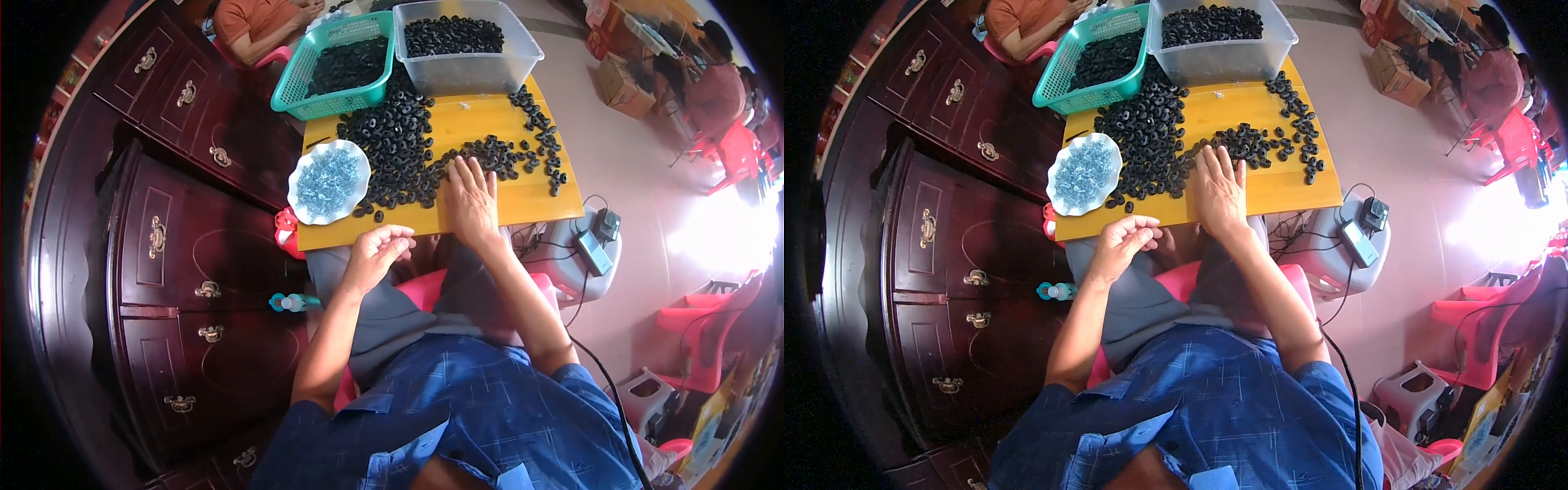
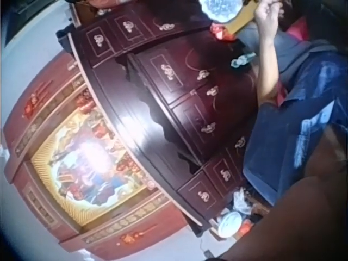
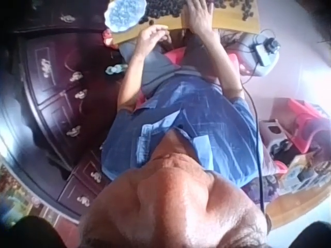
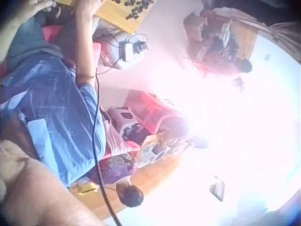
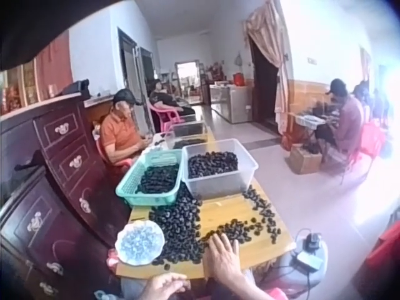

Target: Assembling small black plastic components with clear inserts at a workbench.

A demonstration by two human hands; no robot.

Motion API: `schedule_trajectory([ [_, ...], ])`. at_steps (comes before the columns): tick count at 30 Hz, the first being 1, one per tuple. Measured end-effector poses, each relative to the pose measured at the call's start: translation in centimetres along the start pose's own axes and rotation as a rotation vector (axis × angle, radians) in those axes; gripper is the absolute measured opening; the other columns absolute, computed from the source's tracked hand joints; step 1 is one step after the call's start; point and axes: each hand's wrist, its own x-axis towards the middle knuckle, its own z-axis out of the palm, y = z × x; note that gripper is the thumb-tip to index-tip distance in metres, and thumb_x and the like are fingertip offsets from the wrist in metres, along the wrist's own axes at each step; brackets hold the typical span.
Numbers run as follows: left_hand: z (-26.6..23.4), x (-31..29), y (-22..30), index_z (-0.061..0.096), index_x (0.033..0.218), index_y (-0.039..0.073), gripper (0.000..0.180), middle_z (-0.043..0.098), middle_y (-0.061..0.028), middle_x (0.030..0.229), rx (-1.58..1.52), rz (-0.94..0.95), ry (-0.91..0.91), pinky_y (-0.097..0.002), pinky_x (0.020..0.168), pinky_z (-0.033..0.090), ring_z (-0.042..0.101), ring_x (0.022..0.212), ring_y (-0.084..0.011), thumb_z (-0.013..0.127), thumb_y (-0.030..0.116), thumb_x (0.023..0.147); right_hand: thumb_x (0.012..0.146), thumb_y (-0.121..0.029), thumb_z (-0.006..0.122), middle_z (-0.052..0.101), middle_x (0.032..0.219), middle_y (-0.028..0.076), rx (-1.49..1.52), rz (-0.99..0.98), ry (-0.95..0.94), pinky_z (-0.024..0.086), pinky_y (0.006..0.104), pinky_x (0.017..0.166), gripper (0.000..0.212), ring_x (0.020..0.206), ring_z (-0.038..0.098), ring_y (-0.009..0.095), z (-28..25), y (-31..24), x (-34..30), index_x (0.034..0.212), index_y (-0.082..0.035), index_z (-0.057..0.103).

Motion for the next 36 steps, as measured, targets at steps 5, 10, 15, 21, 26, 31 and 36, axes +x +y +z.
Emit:
schedule_trajectory([
  [5, 0.6, 0.2, -0.8, 0.063, 0.114, -0.003, 0.02, 0.071, -0.0103, 0.098, -0.048, -0.008, -0.012, -0.0264, 0.075, 0.056, 0.068, 0.084, -0.0129, 0.059, 0.009, 0.098, 0.09, -0.014, 0.056, 0.041, 0.15, 0.01, 0.014, -0.008, -0.012, 0.022, 0.0534, 0.117, 0.05, 0.144, 0.03, 0.032, -1.1, 0.4, -1.2, 0.139, -0.006, 0.048],
  [10, 0.5, 0.0, -1.7, 0.063, 0.113, -0.004, 0.02, 0.07, -0.0105, 0.098, -0.049, 0.002, -0.025, -0.0271, 0.076, 0.057, 0.068, 0.085, -0.0137, 0.058, 0.008, 0.098, 0.081, -0.007, 0.06, 0.054, 0.137, 0.01, 0.082, -0.059, 0.076, 0.037, 0.0472, 0.107, 0.047, 0.128, 0.047, 0.033, -2.0, 0.9, -0.5, 0.127, -0.005, 0.057],
  [15, 0.8, 0.1, -1.7, 0.063, 0.111, -0.005, 0.019, 0.07, -0.0106, 0.097, -0.085, 0.007, -0.023, -0.0275, 0.076, 0.057, 0.068, 0.086, -0.0142, 0.059, 0.007, 0.097, 0.074, -0.001, 0.06, 0.067, 0.105, 0.009, 0.141, -0.126, 0.158, 0.049, 0.0413, 0.087, 0.029, 0.098, 0.06, 0.033, -1.3, 2.4, 1.3, 0.102, -0.007, 0.067],
  [21, 0.5, -0.1, -1.5, 0.064, 0.112, -0.004, 0.02, 0.07, -0.0105, 0.097, -0.041, 0.002, -0.018, -0.0267, 0.075, 0.057, 0.068, 0.085, -0.0133, 0.059, 0.008, 0.097, 0.078, 0.0, 0.06, 0.067, 0.099, 0.01, 0.298, -0.176, 0.317, 0.05, 0.0405, 0.083, 0.022, 0.091, 0.062, 0.032, -2.0, 1.6, 2.5, 0.098, -0.007, 0.066],
  [26, 0.8, -0.2, -1.2, 0.06, 0.12, -0.003, 0.026, 0.068, -0.0103, 0.099, -0.111, 0.122, 0.142, -0.0247, 0.07, 0.055, 0.065, 0.077, -0.0116, 0.061, 0.008, 0.097, 0.085, -0.006, 0.069, 0.07, 0.087, 0.012, 0.789, -0.103, 0.123, 0.054, 0.034, 0.067, 0.015, 0.075, 0.069, 0.026, -3.5, -2.5, 1.5, 0.1, -0.004, 0.066],
  [31, 0.9, -0.5, 0.3, 0.056, 0.125, -0.003, 0.032, 0.065, -0.0096, 0.098, -0.177, 0.294, 0.289, -0.0254, 0.061, 0.053, 0.062, 0.07, -0.0123, 0.064, 0.008, 0.096, 0.089, -0.012, 0.069, 0.067, 0.076, 0.004, 1.026, -0.126, -0.32, 0.05, 0.0267, 0.061, 0.014, 0.069, 0.061, 0.008, -4.7, -5.5, 0.8, 0.099, -0.002, 0.064],
  [36, -0.1, -0.9, 0.6, 0.059, 0.114, -0.005, 0.024, 0.066, -0.0088, 0.089, -0.174, 0.308, 0.28, -0.0264, 0.059, 0.053, 0.065, 0.069, -0.0142, 0.065, 0.005, 0.094, 0.093, -0.016, 0.068, 0.064, 0.076, -0.001, 1.141, -0.124, -0.534, 0.049, 0.0257, 0.059, 0.014, 0.069, 0.058, 0.006, -5.0, -6.0, 1.6, 0.098, -0.004, 0.064],
])
